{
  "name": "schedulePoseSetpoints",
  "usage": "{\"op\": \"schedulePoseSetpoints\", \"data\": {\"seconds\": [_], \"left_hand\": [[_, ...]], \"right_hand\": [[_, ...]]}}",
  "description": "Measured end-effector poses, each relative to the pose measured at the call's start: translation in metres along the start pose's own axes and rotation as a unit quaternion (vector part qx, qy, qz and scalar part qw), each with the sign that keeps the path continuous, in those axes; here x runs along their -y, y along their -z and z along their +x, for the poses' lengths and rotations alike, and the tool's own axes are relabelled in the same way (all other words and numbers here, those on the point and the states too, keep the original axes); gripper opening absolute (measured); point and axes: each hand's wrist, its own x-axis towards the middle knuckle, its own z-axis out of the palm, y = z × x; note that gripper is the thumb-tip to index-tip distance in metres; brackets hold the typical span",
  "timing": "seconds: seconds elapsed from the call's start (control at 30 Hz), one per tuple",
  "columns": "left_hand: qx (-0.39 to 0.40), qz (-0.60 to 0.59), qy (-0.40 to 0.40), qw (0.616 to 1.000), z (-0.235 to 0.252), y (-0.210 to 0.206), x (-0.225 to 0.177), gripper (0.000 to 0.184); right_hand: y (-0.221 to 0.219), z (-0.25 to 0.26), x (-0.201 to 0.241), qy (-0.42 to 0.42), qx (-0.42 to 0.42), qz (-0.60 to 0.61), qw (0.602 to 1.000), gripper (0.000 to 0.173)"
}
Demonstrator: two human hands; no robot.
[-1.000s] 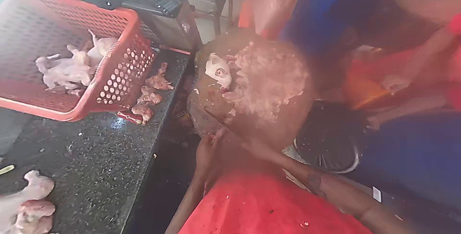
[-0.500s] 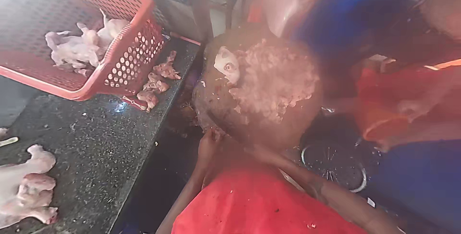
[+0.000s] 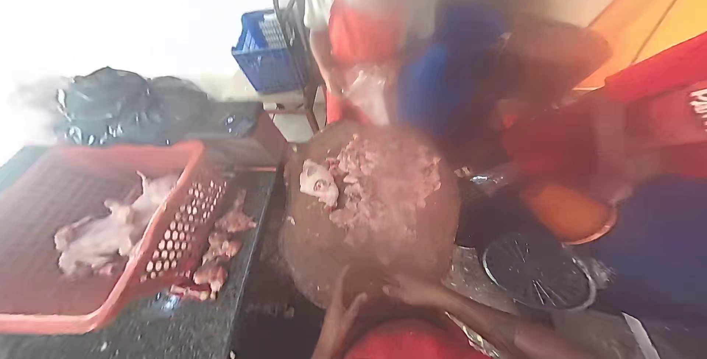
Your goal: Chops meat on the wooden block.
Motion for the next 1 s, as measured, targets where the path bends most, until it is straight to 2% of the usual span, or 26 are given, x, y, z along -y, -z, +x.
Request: {"op": "schedulePoseSetpoints", "data": {"seconds": [0.1, 0.23, 0.3, 0.33, 0.4, 0.47, 0.53, 0.6, 0.67, 0.7, 0.77, 0.9, 1.0], "left_hand": [[0.032, 0.064, -0.006, 0.997, 0.027, -0.023, 0.001, 0.099], [0.074, 0.174, -0.126, 0.974, 0.106, -0.046, -0.033, 0.109], [0.123, 0.169, -0.158, 0.965, 0.148, -0.04, -0.054, 0.095], [0.139, 0.139, -0.16, 0.967, 0.161, -0.031, -0.068, 0.081], [0.073, 0.08, -0.151, 0.983, 0.173, -0.004, -0.091, 0.056], [-0.07, 0.061, -0.129, 0.987, 0.186, 0.033, -0.096, 0.04], [-0.172, 0.055, -0.091, 0.979, 0.204, 0.065, -0.069, 0.035], [-0.173, 0.092, -0.037, 0.98, 0.218, 0.075, -0.047, 0.037], [-0.101, 0.196, 0.003, 0.975, 0.222, 0.062, -0.051, 0.044], [-0.076, 0.273, 0.013, 0.959, 0.228, 0.055, -0.054, 0.045], [-0.081, 0.361, 0.024, 0.929, 0.238, 0.04, -0.057, 0.045], [-0.126, 0.323, -0.001, 0.938, 0.237, 0.061, -0.058, 0.035], [-0.164, 0.183, -0.042, 0.968, 0.216, 0.089, -0.09, 0.029]], "right_hand": [[0.014, 0.002, -0.003, -0.016, -0.044, 0.034, 0.998, 0.05], [0.054, 0.007, -0.006, -0.035, -0.172, 0.083, 0.981, 0.052], [0.071, 0.002, -0.001, -0.05, -0.23, 0.097, 0.967, 0.054], [0.074, -0.002, 0.0, -0.048, -0.249, 0.099, 0.962, 0.053], [0.068, -0.017, 0.001, -0.032, -0.275, 0.059, 0.959, 0.047], [0.062, -0.04, 0.001, -0.03, -0.249, 0.008, 0.968, 0.044], [0.049, -0.057, -0.02, -0.02, -0.178, -0.005, 0.984, 0.044], [0.036, -0.059, -0.054, -0.015, -0.108, -0.04, 0.993, 0.047], [0.024, -0.057, -0.073, -0.023, -0.07, -0.068, 0.995, 0.053], [0.02, -0.054, -0.077, -0.025, -0.075, -0.084, 0.993, 0.054], [0.019, -0.052, -0.072, -0.022, -0.102, -0.129, 0.986, 0.051], [0.023, -0.058, -0.047, 0.024, -0.096, -0.177, 0.979, 0.041], [0.032, -0.06, -0.055, 0.044, -0.106, -0.186, 0.976, 0.034]]}}
